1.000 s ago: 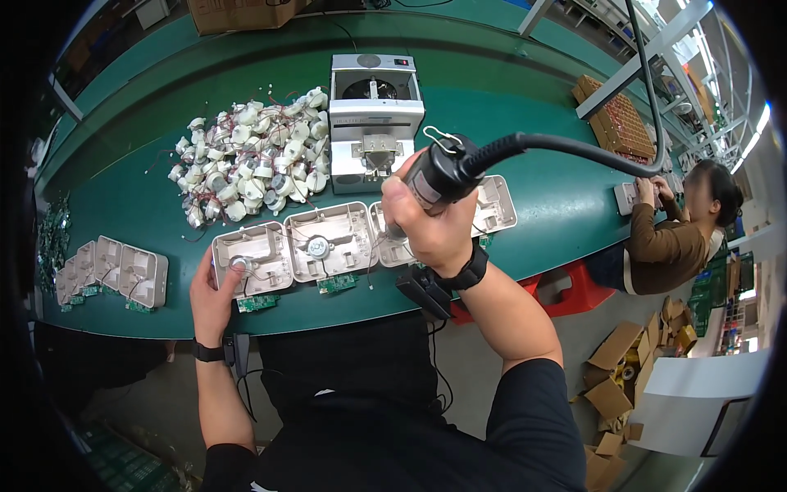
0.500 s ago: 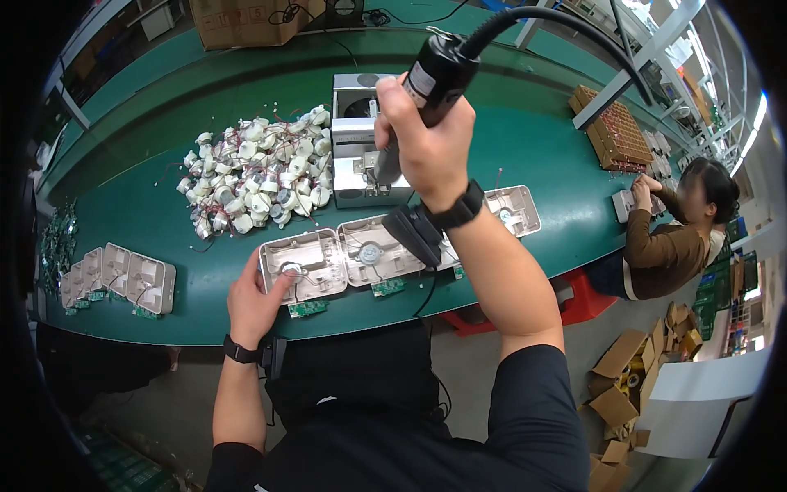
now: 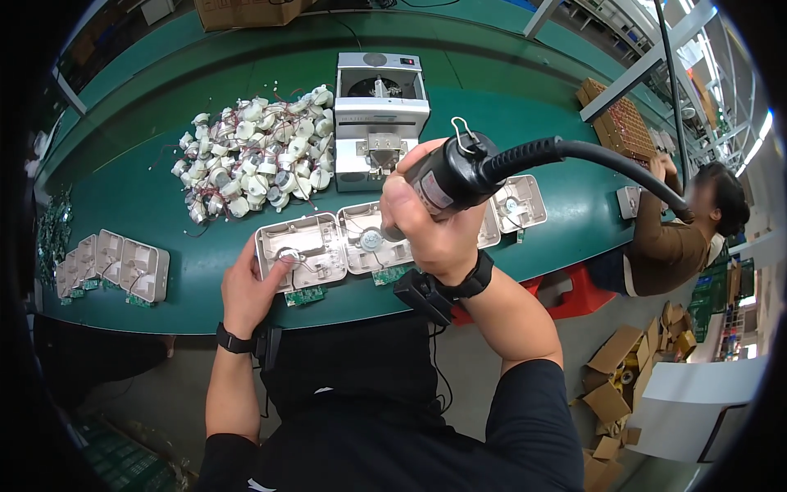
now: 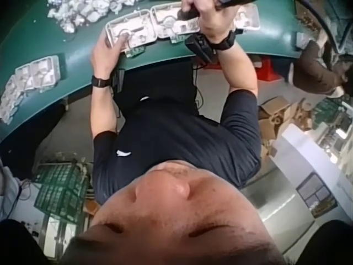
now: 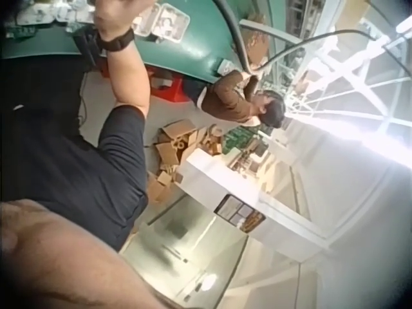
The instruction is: Assemble electronic components into plastic housings using an electric screwdriver.
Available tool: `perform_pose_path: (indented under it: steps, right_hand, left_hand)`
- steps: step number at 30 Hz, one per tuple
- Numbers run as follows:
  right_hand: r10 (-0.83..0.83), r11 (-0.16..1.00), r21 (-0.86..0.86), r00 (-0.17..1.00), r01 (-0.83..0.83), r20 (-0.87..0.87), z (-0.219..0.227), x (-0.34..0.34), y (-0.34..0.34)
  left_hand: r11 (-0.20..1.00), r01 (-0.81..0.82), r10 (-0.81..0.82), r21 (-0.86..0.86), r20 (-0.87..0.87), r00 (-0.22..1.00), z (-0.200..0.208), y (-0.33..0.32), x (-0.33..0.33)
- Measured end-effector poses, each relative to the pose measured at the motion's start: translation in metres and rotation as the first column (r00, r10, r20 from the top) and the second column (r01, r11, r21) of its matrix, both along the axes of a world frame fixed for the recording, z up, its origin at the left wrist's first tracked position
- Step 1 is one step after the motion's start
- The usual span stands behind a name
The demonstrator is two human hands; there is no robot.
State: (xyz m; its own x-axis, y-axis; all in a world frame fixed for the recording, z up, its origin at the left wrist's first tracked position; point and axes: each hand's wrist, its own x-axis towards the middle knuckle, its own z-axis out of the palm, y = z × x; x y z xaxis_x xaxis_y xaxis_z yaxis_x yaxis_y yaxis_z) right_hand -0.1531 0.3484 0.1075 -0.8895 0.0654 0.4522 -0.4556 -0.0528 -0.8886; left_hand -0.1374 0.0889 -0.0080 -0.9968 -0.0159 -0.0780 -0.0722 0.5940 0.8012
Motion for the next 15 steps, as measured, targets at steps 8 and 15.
perform_pose_path:
  steps: [8,15]
  right_hand:
    - [0.006,0.997,0.081,1.0,-0.009,0.03,-0.014,-0.004,0.002]
    - [0.043,0.997,0.071,0.998,-0.04,-0.045,0.015,-0.015,0.008]
  left_hand:
    - [1.0,0.002,-0.002,-0.019,-0.005,1.0,0.0,-0.001,0.001]
    - [0.999,0.028,-0.027,-0.033,0.05,0.998,0.006,0.003,-0.002]
